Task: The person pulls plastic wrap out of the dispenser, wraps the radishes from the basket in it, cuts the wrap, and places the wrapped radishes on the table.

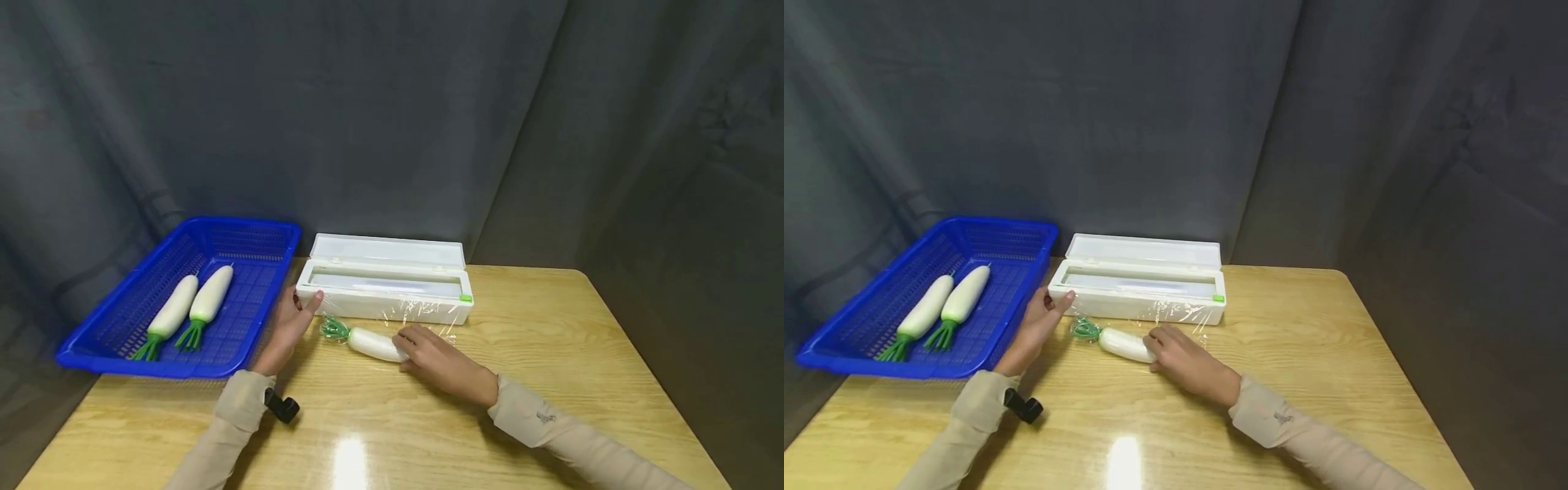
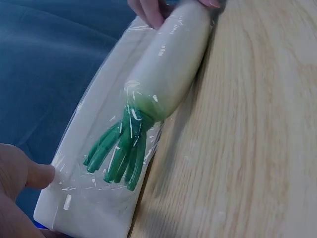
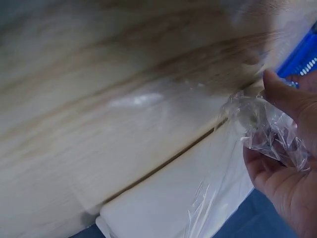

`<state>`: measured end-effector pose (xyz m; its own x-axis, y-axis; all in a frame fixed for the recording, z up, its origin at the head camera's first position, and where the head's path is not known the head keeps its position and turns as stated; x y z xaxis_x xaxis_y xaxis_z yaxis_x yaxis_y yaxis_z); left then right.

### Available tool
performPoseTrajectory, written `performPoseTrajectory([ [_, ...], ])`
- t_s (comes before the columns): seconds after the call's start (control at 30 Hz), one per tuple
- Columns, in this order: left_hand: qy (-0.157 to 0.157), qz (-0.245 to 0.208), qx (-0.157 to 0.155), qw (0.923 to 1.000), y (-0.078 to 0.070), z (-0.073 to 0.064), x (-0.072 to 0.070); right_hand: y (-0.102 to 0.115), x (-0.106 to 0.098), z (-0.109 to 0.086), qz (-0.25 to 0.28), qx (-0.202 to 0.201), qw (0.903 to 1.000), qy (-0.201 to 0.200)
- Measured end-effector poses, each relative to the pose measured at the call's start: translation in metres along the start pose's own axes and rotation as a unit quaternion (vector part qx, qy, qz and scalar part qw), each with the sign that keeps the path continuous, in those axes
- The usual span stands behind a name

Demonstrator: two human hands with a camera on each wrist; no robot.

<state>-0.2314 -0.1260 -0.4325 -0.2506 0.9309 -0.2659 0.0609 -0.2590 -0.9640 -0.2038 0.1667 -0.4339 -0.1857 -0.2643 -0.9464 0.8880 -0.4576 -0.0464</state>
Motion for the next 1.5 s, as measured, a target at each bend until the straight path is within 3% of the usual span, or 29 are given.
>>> performPoseTrajectory([
  [0.27,0.005,-0.010,0.005,0.9999,-0.003,-0.001,-0.001,0.000,0.001,0.003,0.037,0.020,0.9991,-0.006],
  [0.43,0.003,-0.019,-0.005,0.9998,-0.002,-0.002,-0.002,-0.004,-0.001,0.003,0.078,0.031,0.9963,0.015],
  [0.7,-0.002,-0.009,0.006,0.9999,0.001,0.001,-0.004,-0.009,-0.004,0.001,0.201,0.084,0.9733,0.073],
  [0.93,-0.014,-0.002,0.008,0.9999,0.002,0.000,-0.001,-0.011,-0.005,0.004,0.234,0.085,0.9644,0.088],
  [1.07,-0.049,0.044,0.024,0.9975,0.000,-0.008,0.001,-0.014,-0.004,0.006,0.246,0.080,0.9614,0.093],
  [1.17,-0.078,0.090,0.053,0.9915,-0.003,-0.019,0.001,-0.017,-0.003,0.007,0.255,0.077,0.9589,0.098],
  [1.3,-0.092,0.153,0.135,0.9747,-0.010,-0.040,0.007,-0.021,-0.003,0.008,0.268,0.073,0.9548,0.107],
  [1.4,-0.081,0.191,0.207,0.9560,-0.016,-0.056,0.016,-0.025,-0.001,0.007,0.271,0.069,0.9536,0.112],
  [1.5,-0.046,0.215,0.261,0.9399,-0.023,-0.066,0.025,-0.029,0.000,0.008,0.275,0.067,0.9528,0.111],
])
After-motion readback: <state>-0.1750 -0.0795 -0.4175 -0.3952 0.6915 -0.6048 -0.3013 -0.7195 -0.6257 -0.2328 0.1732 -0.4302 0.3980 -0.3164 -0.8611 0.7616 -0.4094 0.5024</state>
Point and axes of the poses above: each hand's wrist, its own z-axis towards the middle knuckle, its own x-axis out of the palm, y = z × x, the point moved 2 cm from there along z, towards the middle knuckle, and after that the axes turned 1 degree about -z, right-handed, at the moved point
